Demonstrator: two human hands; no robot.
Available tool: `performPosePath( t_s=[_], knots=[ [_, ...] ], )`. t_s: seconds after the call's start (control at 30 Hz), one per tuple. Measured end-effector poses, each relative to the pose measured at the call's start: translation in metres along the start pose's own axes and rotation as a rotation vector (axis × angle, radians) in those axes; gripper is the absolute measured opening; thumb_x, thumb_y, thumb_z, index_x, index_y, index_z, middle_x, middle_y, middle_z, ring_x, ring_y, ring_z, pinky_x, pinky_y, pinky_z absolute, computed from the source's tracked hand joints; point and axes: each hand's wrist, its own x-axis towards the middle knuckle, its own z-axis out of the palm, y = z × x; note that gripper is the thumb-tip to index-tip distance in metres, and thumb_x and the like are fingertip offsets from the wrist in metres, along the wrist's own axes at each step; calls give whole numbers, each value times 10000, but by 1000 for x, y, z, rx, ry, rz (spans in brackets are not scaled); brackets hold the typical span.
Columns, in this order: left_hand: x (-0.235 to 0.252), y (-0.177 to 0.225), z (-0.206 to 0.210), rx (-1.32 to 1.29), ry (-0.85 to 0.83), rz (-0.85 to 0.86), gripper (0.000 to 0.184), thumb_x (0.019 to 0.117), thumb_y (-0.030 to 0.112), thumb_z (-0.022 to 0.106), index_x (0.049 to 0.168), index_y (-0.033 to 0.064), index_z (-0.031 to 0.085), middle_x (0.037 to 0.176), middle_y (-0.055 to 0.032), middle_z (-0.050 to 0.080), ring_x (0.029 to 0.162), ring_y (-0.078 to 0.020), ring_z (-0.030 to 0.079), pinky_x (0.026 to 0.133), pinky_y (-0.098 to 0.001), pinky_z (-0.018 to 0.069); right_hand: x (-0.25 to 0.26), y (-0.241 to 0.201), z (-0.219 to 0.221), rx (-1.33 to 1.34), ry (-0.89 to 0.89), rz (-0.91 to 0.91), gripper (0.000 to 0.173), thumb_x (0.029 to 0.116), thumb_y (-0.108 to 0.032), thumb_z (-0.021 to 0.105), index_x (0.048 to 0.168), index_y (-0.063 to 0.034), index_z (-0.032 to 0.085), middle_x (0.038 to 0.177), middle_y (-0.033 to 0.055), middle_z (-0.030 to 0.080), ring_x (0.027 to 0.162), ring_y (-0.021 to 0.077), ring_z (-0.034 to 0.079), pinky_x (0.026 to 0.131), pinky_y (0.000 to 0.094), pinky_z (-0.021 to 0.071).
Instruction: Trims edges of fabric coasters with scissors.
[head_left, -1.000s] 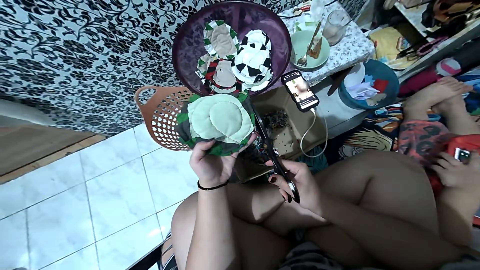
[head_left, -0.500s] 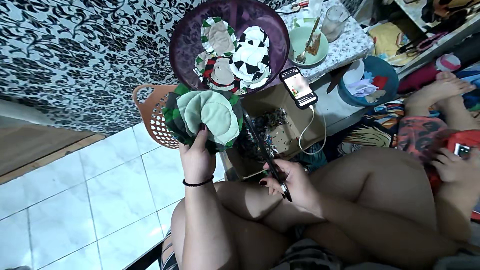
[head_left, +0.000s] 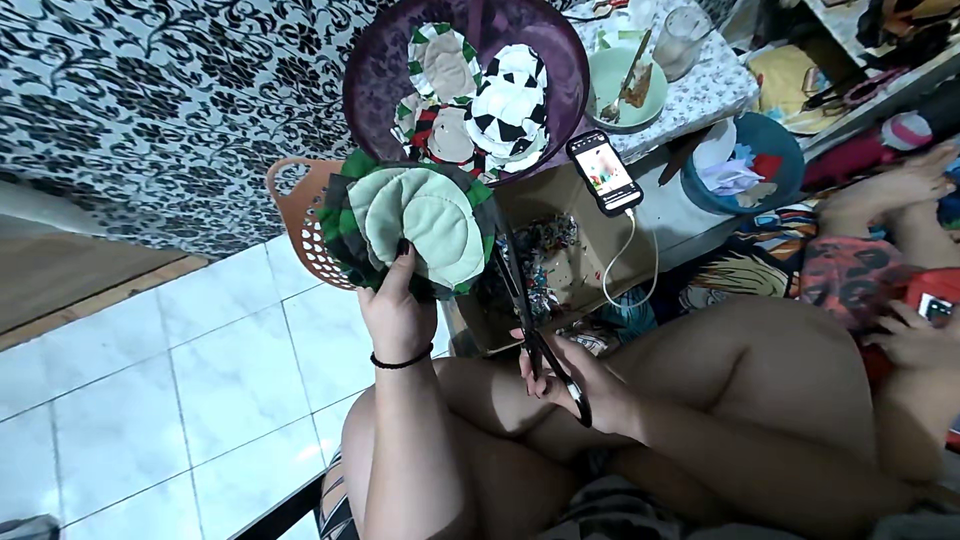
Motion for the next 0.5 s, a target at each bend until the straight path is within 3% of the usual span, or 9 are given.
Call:
performPosePath(
  t_s=[0.1,0.23,0.5],
  knots=[
    [-3,0,3,-38,-21,-27,280,1006,18,491,1266,114,529,1150,-15,692,1076,-142,682,965,-387,574,1,-1,-1,-10,49,-30,836,947,-497,660,1432,139,416,980,13,626,840,18,606,783,195,540],
    [-8,1,6,-39,-55,-53,253,1003,23,494,1224,126,560,1107,-4,710,1032,-128,696,936,-370,586,3,-7,-4,-22,149,-45,721,958,-383,693,1408,130,462,918,-8,618,763,16,603,711,193,552],
    [-12,-1,7,-48,-149,-89,246,978,40,497,1180,141,594,1060,12,730,987,-106,706,898,-343,597,7,-13,-15,-40,220,-40,706,952,-435,693,1374,102,514,882,-21,621,681,22,604,634,206,567]
  ],
)
